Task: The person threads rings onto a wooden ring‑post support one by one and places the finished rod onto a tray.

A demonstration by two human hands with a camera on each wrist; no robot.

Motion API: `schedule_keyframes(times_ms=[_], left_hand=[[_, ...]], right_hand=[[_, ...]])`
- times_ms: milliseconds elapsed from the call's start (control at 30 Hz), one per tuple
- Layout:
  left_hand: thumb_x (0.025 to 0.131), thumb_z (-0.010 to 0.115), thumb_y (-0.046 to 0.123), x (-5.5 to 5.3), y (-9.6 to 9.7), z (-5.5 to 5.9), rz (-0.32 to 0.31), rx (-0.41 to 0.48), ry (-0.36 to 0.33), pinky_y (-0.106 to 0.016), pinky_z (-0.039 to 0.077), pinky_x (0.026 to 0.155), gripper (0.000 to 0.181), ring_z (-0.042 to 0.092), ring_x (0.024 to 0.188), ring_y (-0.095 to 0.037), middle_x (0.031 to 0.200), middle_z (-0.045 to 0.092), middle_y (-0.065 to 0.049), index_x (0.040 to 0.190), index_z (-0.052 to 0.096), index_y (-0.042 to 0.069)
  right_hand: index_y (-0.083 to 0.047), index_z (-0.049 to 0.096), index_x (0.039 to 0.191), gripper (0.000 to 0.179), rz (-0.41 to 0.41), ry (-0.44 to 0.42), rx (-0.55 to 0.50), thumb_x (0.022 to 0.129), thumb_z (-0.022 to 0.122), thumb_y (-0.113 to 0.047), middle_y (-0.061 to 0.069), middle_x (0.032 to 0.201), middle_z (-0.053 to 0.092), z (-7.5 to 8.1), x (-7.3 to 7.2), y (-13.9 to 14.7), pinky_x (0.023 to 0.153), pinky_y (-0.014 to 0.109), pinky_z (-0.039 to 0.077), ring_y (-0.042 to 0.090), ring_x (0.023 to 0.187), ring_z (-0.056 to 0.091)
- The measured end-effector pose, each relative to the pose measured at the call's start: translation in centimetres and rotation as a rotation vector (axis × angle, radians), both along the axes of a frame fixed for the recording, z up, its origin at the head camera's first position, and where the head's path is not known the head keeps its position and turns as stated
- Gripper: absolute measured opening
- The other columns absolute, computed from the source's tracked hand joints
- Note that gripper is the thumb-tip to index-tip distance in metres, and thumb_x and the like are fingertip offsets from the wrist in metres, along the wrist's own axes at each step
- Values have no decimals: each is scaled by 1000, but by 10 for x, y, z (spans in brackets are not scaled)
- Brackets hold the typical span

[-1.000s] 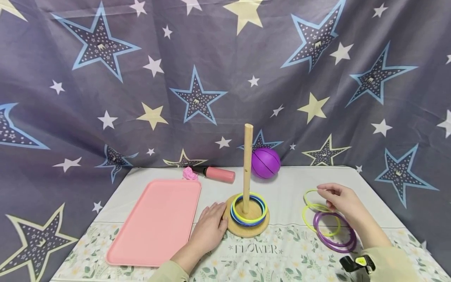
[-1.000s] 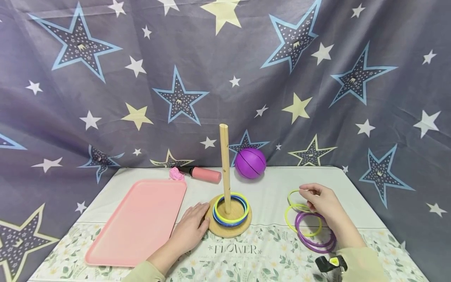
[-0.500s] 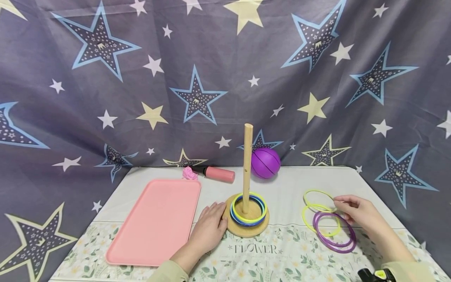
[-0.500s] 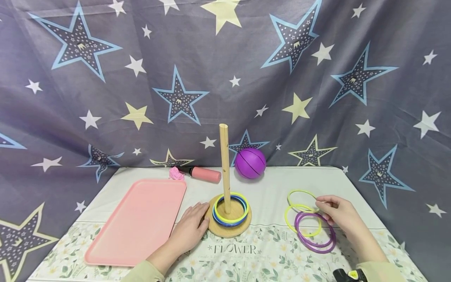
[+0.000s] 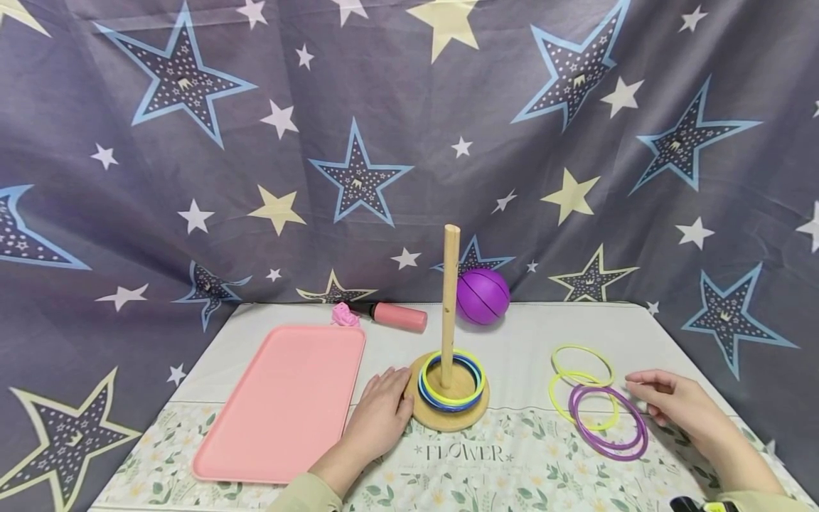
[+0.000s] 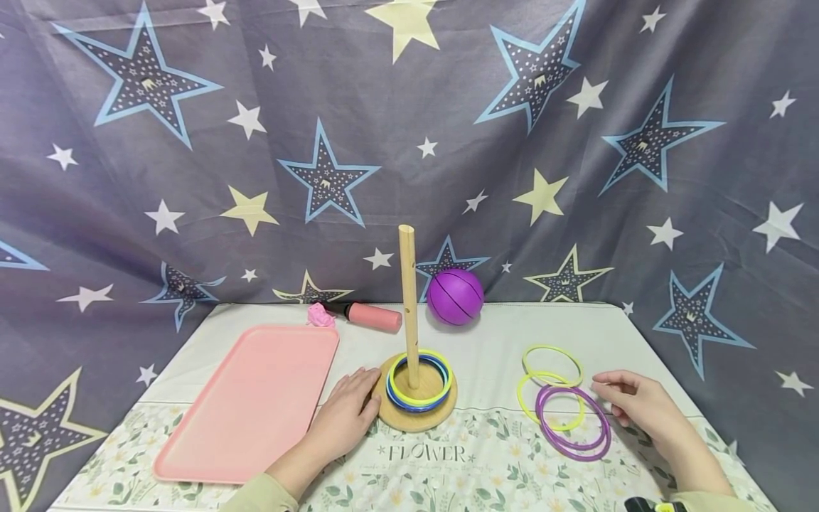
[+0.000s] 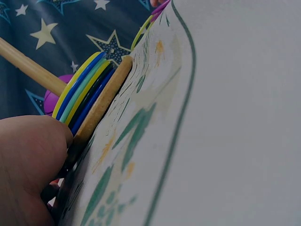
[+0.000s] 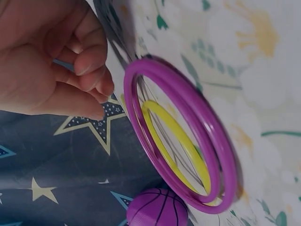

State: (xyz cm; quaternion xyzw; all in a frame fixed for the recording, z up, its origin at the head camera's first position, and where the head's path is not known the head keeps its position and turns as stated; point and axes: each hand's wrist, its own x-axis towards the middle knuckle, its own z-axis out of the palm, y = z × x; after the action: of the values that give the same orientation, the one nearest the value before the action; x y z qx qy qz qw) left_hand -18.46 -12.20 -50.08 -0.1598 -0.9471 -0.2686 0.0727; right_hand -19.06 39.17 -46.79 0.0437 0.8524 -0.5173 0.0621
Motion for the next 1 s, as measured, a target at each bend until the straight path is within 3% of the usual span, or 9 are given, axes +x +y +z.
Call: schedule_keyframes(times_ms=[367,1000], left_hand=[[115,56,21,-4,0,-3,3,2,-9,-61,22,134,52,41,158,-41,163,55,-20,160,52,-5],[114,57,19,-2,-1,-3,3,5,3,-61,24,133,51,42,157,-42,162,56,-21,159,53,-6]], right_hand=[[9,64,141,49,51,-88,40,111,71,-28,2,95,64,-5,1,7,65,29,56,16,77,57],[10,66,136,46,87,-39,115,105,78,-22,4,94,66,-7,2,-1,60,29,56,16,71,59]])
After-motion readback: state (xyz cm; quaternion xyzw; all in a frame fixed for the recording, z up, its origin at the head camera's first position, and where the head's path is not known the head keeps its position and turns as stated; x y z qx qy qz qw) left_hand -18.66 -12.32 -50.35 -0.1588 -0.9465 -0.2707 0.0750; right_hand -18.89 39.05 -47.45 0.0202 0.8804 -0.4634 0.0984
